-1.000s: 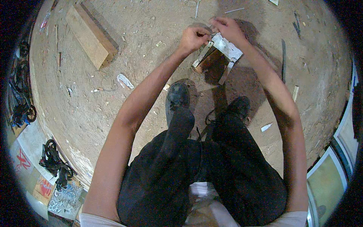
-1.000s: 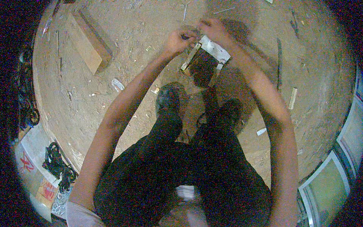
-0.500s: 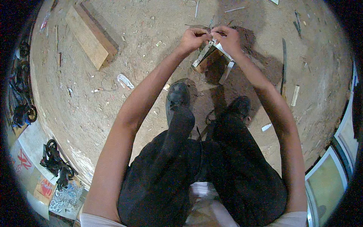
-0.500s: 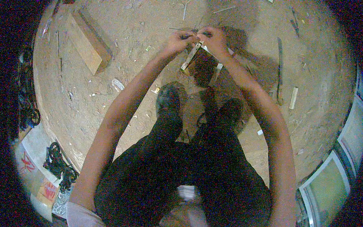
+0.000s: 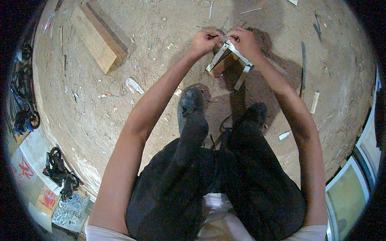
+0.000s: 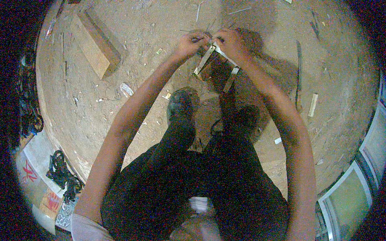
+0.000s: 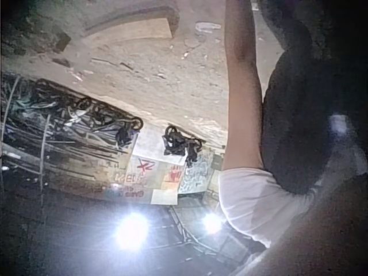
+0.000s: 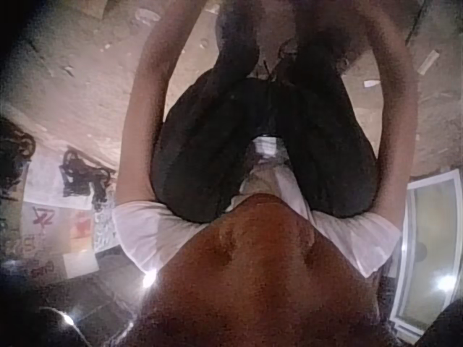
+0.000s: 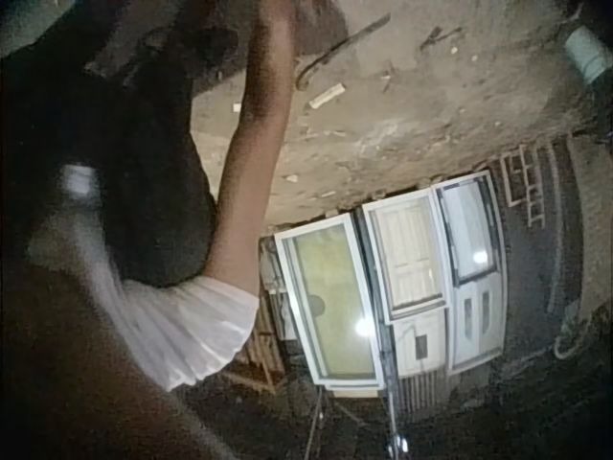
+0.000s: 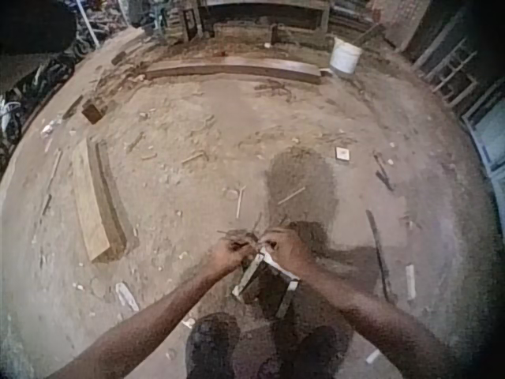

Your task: The person attaches a small wooden block to a larger white board with a screw, using a large knife to scrape the wood and then fitting the pieces together by hand.

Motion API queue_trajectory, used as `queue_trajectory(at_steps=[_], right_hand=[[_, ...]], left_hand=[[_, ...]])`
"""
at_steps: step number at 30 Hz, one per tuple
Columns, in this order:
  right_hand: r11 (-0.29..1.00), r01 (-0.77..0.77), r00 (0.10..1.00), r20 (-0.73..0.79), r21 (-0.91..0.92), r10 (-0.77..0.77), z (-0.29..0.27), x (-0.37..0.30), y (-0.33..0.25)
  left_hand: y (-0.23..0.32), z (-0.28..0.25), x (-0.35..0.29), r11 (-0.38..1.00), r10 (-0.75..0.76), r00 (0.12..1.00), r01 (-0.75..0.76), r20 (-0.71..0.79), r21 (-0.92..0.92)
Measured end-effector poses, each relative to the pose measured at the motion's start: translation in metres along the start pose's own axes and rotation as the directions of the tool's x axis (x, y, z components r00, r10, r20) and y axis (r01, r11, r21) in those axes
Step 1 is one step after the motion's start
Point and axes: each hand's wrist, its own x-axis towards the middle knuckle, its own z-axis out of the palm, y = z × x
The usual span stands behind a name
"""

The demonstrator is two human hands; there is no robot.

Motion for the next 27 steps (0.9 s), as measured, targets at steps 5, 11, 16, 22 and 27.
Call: queue_trajectory(at_steps=[5, 11, 16, 22, 27], right_hand=[[0.997, -0.056, 0.998, 0.026, -0.061, 0.057, 0.006, 0.001, -0.007], [0.975, -0.166, 0.985, -0.020, 0.149, 0.171, 0.015, 0.001, -0.010], [0.985, -0.121, 0.959, -0.270, -0.124, 0.083, 0.005, 0.002, -0.027], [0.985, -0.108, 0.951, -0.303, -0.134, 0.063, -0.001, -0.016, -0.058], [0.987, -0.102, 0.978, -0.192, -0.126, 0.076, 0.003, -0.028, -0.052]], left_hand=[[0.012, 0.002, -0.004, 0.997, 0.066, 0.997, -0.065, -0.027, 0.037], [0.009, 0.002, -0.004, 1.000, -0.014, 0.999, 0.014, -0.031, -0.001], [0.011, 0.001, -0.006, 0.997, -0.070, 0.997, 0.070, -0.032, 0.010], [0.012, 0.001, -0.007, 0.998, -0.046, 0.997, 0.048, -0.057, 0.035], [0.016, 0.007, -0.007, 0.997, -0.057, 0.995, 0.060, -0.078, 0.040]])
